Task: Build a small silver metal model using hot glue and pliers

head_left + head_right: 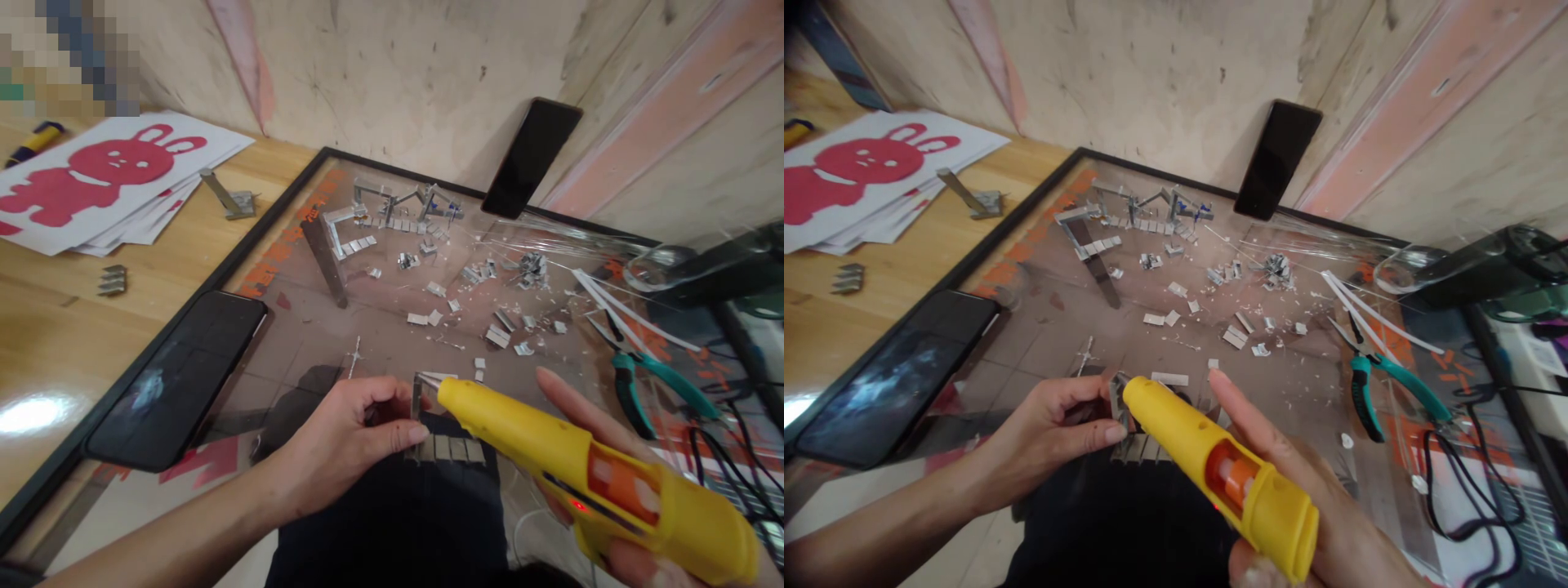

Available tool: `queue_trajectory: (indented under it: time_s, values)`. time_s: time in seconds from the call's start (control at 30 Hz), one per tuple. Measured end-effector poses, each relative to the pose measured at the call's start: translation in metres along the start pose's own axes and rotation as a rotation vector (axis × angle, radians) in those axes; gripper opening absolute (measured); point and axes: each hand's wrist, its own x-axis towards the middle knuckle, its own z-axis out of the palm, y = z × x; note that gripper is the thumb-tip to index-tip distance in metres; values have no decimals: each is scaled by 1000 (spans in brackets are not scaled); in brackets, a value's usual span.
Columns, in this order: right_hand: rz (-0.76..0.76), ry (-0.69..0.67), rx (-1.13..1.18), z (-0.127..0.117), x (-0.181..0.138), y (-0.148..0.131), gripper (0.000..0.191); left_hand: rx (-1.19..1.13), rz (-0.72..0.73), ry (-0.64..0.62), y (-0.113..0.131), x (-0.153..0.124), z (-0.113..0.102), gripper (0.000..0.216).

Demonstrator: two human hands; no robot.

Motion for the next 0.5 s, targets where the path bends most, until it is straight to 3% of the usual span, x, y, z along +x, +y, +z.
queue_trajectory:
  time_s: [0.1, 0.27, 0.4, 0.5]
  values:
    - [-14, 13, -89, 2, 3, -1, 77, 4, -11, -9, 0, 0, -1, 18]
    - [12, -31, 5, -1, 2, 1, 74, -10, -24, -28, 4, 0, -1, 17]
    - [78, -118, -138, -8, -1, 9, 89, -24, -29, -30, 3, -1, -1, 16]
    - [98, -65, -180, -11, 0, 17, 70, -27, -10, -10, 0, -1, -1, 18]
